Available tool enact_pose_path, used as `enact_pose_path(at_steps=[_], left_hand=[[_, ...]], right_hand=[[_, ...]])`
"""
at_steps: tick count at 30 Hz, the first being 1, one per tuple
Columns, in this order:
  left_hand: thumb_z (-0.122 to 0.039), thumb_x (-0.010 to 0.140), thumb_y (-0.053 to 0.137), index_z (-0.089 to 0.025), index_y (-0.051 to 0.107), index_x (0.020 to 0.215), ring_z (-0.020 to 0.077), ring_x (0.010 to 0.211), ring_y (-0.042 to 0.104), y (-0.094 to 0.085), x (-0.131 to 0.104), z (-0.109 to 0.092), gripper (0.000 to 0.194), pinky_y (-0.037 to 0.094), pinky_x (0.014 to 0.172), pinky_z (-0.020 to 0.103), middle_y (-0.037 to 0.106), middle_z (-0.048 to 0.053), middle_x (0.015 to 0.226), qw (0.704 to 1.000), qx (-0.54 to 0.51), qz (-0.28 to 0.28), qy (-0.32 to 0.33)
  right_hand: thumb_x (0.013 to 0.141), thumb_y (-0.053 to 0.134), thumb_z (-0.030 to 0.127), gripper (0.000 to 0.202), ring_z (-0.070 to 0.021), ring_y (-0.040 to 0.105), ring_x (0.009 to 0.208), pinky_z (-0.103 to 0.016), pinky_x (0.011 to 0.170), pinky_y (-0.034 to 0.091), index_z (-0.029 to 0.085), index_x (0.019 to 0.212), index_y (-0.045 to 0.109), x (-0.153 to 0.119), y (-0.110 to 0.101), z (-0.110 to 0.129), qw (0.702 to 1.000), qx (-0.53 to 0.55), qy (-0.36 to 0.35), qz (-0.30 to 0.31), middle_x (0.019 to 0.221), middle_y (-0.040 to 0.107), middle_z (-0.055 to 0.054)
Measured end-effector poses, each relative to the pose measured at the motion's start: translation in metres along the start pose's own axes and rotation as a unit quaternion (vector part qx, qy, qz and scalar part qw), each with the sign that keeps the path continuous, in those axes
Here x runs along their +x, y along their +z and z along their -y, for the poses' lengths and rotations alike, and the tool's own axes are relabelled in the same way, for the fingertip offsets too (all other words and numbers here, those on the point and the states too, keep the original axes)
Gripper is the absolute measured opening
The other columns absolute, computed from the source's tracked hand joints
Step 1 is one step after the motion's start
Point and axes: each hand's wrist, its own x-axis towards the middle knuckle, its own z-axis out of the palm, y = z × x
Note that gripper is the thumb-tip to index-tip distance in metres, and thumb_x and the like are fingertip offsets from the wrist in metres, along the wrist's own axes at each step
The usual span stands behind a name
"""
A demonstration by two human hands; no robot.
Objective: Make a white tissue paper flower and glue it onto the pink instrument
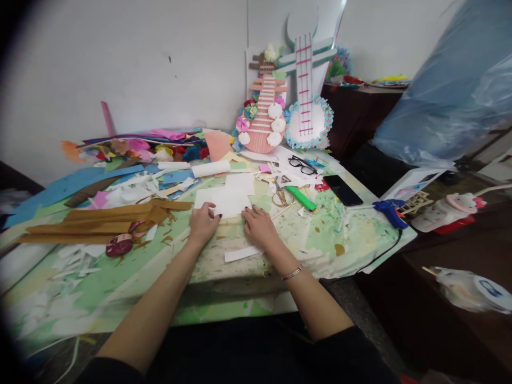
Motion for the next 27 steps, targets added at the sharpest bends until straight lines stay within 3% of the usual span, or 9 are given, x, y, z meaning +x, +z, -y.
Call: enact_pose_path(at_steps=[3, 9, 13, 16, 18, 27], left_hand=[[-0.018, 0.084, 0.055, -0.02, 0.054, 0.108, 0.0275, 0.097, 0.054, 0.0, -0.003, -0.002, 0.024, 0.039, 0.083, 0.036, 0.067, 0.006, 0.089, 1.0, 0.025, -0.004, 0.005], [-0.017, 0.087, 0.05, -0.017, 0.055, 0.113, 0.0309, 0.102, 0.049, -0.003, -0.011, -0.01, 0.027, 0.038, 0.084, 0.041, 0.058, 0.014, 0.107, 0.996, 0.077, -0.035, 0.031], [-0.018, 0.09, 0.048, -0.026, 0.062, 0.111, 0.0306, 0.112, 0.044, -0.004, -0.014, -0.017, 0.026, 0.035, 0.089, 0.043, 0.055, 0.012, 0.116, 0.984, 0.095, -0.011, 0.147], [-0.019, 0.09, 0.052, -0.031, 0.065, 0.107, 0.0274, 0.113, 0.044, -0.005, -0.014, -0.018, 0.025, 0.034, 0.09, 0.041, 0.061, 0.008, 0.11, 0.966, 0.101, 0.03, 0.238], [-0.019, 0.089, 0.053, -0.032, 0.065, 0.11, 0.0275, 0.111, 0.046, -0.005, -0.014, -0.017, 0.028, 0.034, 0.088, 0.042, 0.063, 0.008, 0.106, 0.958, 0.106, 0.041, 0.264], [-0.016, 0.088, 0.052, -0.026, 0.071, 0.1, 0.0305, 0.112, 0.048, -0.013, -0.022, -0.007, 0.025, 0.031, 0.089, 0.048, 0.069, 0.013, 0.103, 0.959, 0.117, 0.025, 0.255]], right_hand=[[0.092, 0.042, 0.017, 0.045, -0.029, 0.04, 0.134, -0.044, 0.109, 0.032, 0.013, 0.135, 0.053, 0.0, 0.0, 0.001, 1.0, -0.007, 0.001, 0.0, 0.138, 0.056, -0.01], [0.093, 0.044, 0.019, 0.047, -0.0313, 0.04, 0.132, -0.045, 0.107, 0.032, 0.028, 0.138, 0.051, -0.003, -0.003, 0.006, 1.0, -0.027, -0.013, 0.006, 0.141, 0.05, -0.01], [0.094, 0.043, 0.022, 0.044, -0.0313, 0.039, 0.132, -0.046, 0.106, 0.033, 0.032, 0.136, 0.052, -0.003, -0.004, 0.007, 0.999, -0.037, -0.009, 0.008, 0.142, 0.048, -0.01], [0.094, 0.043, 0.022, 0.043, -0.0311, 0.04, 0.131, -0.046, 0.105, 0.033, 0.031, 0.135, 0.054, -0.002, -0.004, 0.008, 0.999, -0.042, -0.002, 0.004, 0.14, 0.049, -0.012], [0.093, 0.045, 0.022, 0.044, -0.0304, 0.042, 0.129, -0.045, 0.105, 0.034, 0.03, 0.135, 0.054, -0.002, -0.004, 0.008, 0.999, -0.044, 0.004, -0.001, 0.138, 0.05, -0.013], [0.089, 0.046, 0.019, 0.043, -0.0293, 0.048, 0.12, -0.04, 0.101, 0.039, 0.018, 0.131, 0.059, -0.002, -0.002, 0.004, 0.998, -0.045, 0.044, -0.027, 0.13, 0.054, -0.017]])
